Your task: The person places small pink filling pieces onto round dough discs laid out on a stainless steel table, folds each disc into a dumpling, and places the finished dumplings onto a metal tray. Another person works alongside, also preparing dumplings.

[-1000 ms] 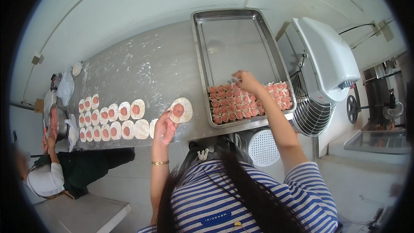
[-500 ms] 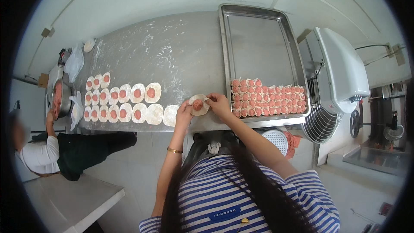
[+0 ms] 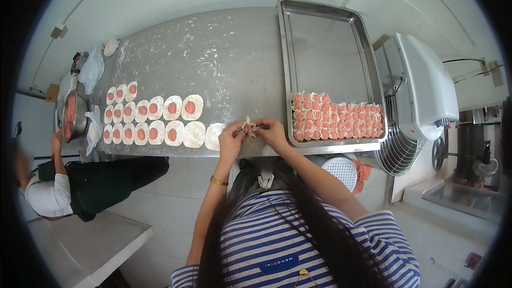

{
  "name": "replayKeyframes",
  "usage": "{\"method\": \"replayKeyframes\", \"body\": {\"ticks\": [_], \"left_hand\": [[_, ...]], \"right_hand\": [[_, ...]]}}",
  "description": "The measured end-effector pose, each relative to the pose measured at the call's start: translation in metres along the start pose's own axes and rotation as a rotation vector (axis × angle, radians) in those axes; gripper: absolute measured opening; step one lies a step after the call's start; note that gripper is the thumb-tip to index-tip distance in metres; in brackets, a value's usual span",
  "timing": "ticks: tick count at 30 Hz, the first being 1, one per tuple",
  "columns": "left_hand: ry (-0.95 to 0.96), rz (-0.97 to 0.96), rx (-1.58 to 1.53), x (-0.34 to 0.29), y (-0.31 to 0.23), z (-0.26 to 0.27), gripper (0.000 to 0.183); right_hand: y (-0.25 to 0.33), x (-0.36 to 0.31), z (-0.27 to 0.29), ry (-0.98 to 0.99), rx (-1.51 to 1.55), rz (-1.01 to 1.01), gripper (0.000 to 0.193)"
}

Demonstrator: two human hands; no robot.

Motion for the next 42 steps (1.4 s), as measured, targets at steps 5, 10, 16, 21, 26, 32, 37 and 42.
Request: {"method": "replayKeyframes", "body": {"ticks": [5,10,16,21,26,32,37,42], "left_hand": [[0.003,-0.035,-0.276,0.005,0.013,-0.001,0.015],[0.07,-0.059,-0.451,-0.003,-0.001,0.002,0.015],[0.195,0.043,-0.627,-0.018,-0.017,0.005,0.02],[0.03,-0.122,-0.179,-0.003,0.004,-0.001,0.015],[-0.046,-0.27,0.008,-0.011,-0.004,-0.014,0.015],[-0.032,-0.114,-0.032,-0.016,-0.008,-0.02,0.018],[-0.028,-0.108,0.099,-0.016,-0.021,-0.021,0.021],[0.028,-0.152,0.154,-0.011,-0.021,-0.026,0.022]], "right_hand": [[0.003,0.003,0.004,-0.014,0.32,0.024,0.024],[0.031,-0.009,0.0,0.099,0.399,0.067,0.023],[0.032,0.002,0.016,0.111,-0.019,0.033,0.028],[0.039,0.004,0.018,0.121,-0.23,0.263,0.039],[0.043,-0.002,0.015,0.158,-0.377,0.397,0.043],[0.034,0.005,0.012,0.272,-0.473,0.465,0.036],[0.046,0.005,0.016,0.165,-0.64,0.515,0.022],[0.035,0.008,0.016,0.24,-0.641,0.385,0.019]]}}
Point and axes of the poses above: each hand's wrist, its own x-axis towards the middle knuckle, its own z-axis out of the back of the hand, y = z × x, the point moved 5 cm from there along x, towards the middle knuckle, and after that the axes turned 10 degrees about z, right-handed, at the moved point
